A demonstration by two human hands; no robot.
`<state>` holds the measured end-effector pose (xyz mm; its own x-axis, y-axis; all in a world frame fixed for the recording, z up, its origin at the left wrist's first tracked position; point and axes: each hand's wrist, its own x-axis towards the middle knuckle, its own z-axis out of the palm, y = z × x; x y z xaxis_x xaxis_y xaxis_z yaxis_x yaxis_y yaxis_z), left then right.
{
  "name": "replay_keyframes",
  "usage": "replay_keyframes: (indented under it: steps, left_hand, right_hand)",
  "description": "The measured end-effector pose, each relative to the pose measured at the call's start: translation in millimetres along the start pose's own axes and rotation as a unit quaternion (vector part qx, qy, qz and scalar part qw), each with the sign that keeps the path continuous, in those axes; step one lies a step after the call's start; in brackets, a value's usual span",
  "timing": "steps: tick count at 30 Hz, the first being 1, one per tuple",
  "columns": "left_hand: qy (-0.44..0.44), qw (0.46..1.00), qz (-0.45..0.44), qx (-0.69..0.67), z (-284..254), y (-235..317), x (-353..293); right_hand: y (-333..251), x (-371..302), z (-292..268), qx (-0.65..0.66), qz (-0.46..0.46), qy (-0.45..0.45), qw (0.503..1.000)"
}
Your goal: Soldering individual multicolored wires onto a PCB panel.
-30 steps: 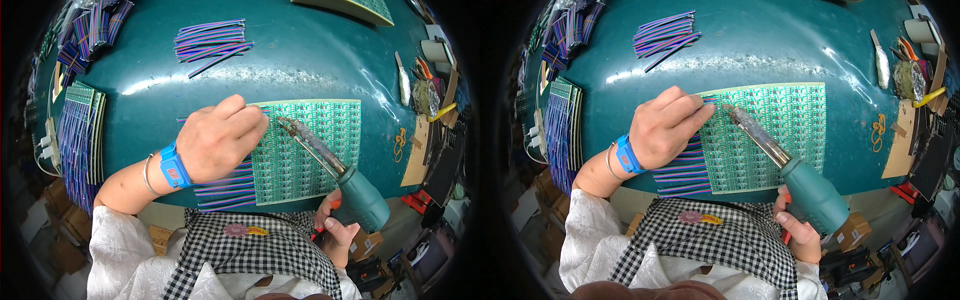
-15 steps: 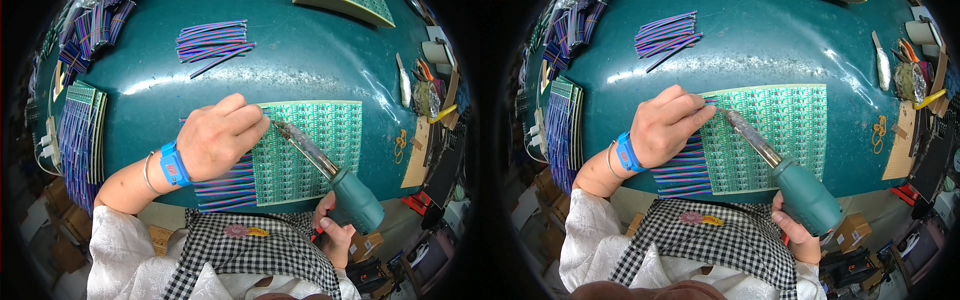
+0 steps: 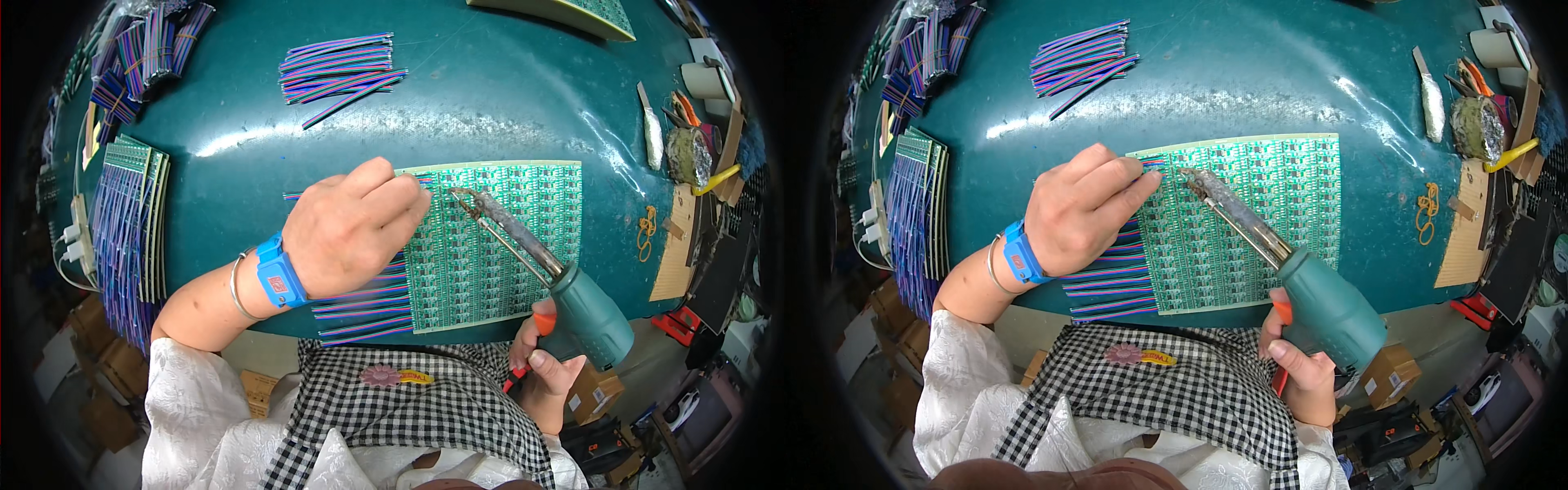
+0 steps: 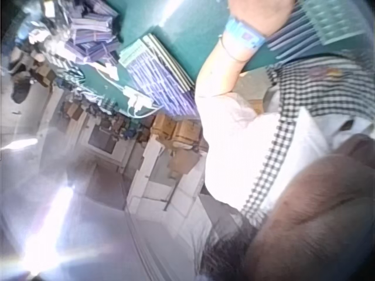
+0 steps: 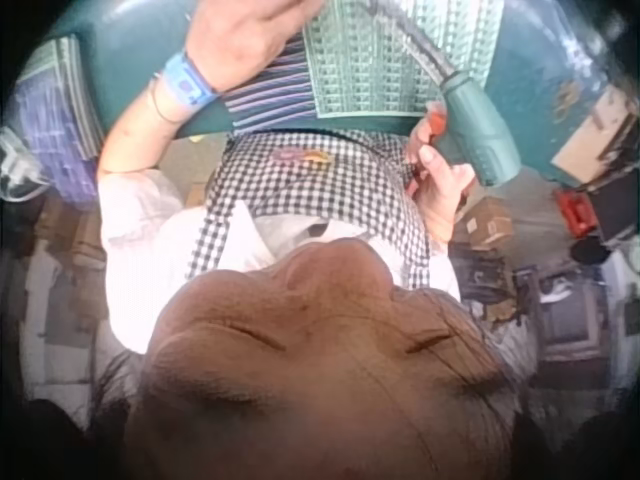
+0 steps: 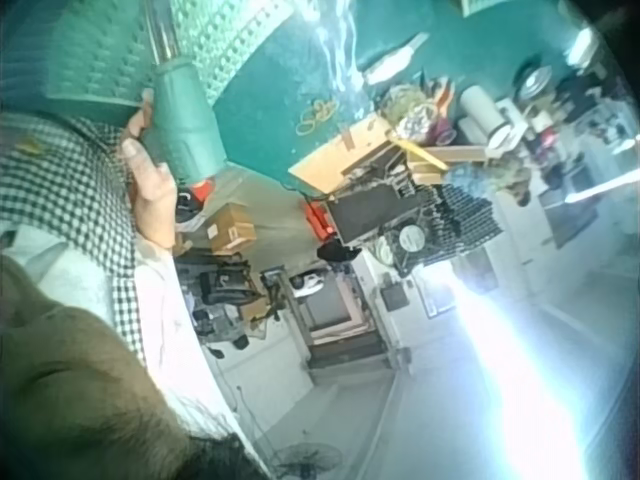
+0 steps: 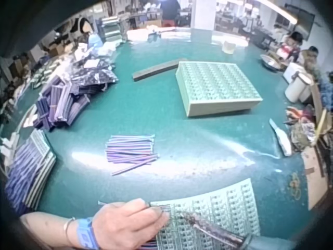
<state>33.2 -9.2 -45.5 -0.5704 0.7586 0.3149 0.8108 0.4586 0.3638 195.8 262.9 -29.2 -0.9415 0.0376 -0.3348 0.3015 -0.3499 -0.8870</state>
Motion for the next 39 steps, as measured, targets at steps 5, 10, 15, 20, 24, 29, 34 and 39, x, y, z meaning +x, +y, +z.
replay_keyframes:
  steps: [5,10,15,20,24,29,34,39]
  left_hand:
    - [-0.012,0.999,-0.048,-0.008,-7,8,4]
    - [0.045,0.993,-0.100,-0.051,-34,-7,11]
    - [0.098,0.979,-0.158,0.079,-32,-48,23]
    - [0.101,0.976,-0.184,0.053,-11,-58,33]
    - [0.085,0.981,-0.173,0.036,-9,-55,37]
    - [0.103,0.988,-0.111,0.013,-19,-40,46]
    - [0.097,0.981,-0.151,-0.073,-22,-2,47]
    - [0.045,0.969,-0.155,-0.185,-24,24,41]
  right_hand:
    - [-2,0,-1,0.021,-0.004,0.001,1.000]
    - [-5,4,-5,0.078,-0.045,-0.007,0.996]
    - [-9,10,-21,0.115,-0.103,-0.013,0.988]
    - [-15,9,-35,0.150,-0.150,-0.009,0.977]
    - [-21,4,-47,0.139,-0.193,0.018,0.971]
    - [-48,5,-70,0.117,-0.269,0.046,0.955]
    - [-82,36,-94,0.144,-0.378,0.051,0.913]
    - [-82,61,-97,-0.002,-0.298,0.277,0.914]
